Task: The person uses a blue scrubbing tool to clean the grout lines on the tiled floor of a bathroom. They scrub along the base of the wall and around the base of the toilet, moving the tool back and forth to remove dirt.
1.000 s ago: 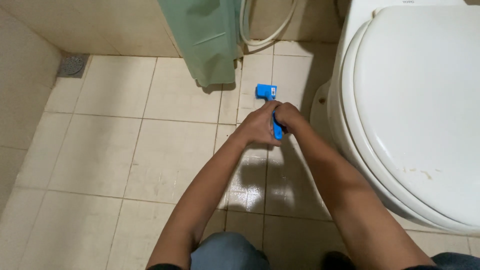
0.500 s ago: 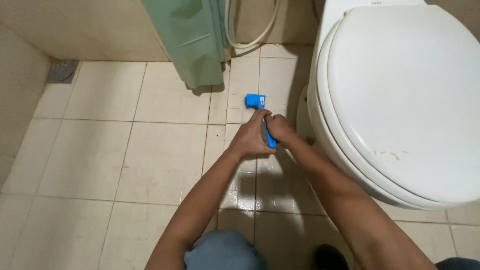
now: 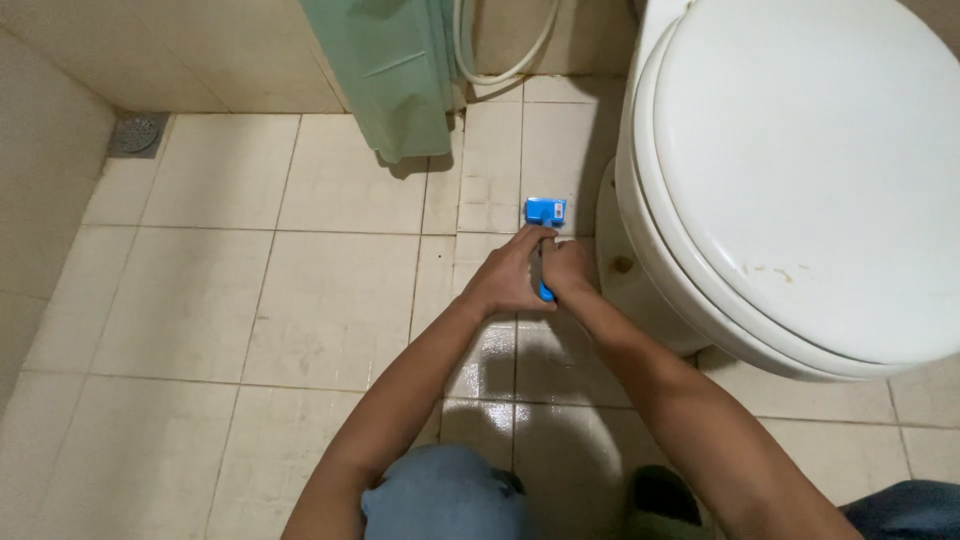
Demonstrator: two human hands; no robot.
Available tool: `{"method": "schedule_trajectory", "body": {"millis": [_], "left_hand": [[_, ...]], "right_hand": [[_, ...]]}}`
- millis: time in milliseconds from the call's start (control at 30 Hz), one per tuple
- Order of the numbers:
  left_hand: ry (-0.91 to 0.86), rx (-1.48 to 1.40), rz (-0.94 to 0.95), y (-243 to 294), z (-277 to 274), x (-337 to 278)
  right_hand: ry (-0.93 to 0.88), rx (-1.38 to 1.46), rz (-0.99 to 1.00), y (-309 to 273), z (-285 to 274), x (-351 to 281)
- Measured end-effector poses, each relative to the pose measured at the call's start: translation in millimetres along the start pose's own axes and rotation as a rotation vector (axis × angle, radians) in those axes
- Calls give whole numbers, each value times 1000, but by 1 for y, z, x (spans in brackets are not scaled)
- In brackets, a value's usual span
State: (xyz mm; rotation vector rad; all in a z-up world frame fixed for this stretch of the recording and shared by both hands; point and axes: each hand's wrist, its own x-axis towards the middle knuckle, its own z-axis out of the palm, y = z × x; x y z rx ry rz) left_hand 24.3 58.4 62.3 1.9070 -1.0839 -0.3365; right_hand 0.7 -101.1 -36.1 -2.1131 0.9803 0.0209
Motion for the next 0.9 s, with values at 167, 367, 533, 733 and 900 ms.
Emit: {"method": "schedule_trajectory", "body": {"millis": [167, 367, 533, 733, 900], "left_hand": [[-43, 12, 67, -7, 16, 13], [-97, 54, 94, -5, 21, 38], [-88, 95, 129, -20, 26, 58], [-111, 121, 112, -15, 18, 71], [-87, 161, 152, -26, 18, 86]], "right_hand": [[27, -30, -66, 23, -3, 11], [-75, 163, -205, 60, 3, 52], [-146, 229, -40, 56, 3, 78], [-145, 482, -38, 63, 15, 93], [-117, 572, -113, 42, -8, 81]]}}
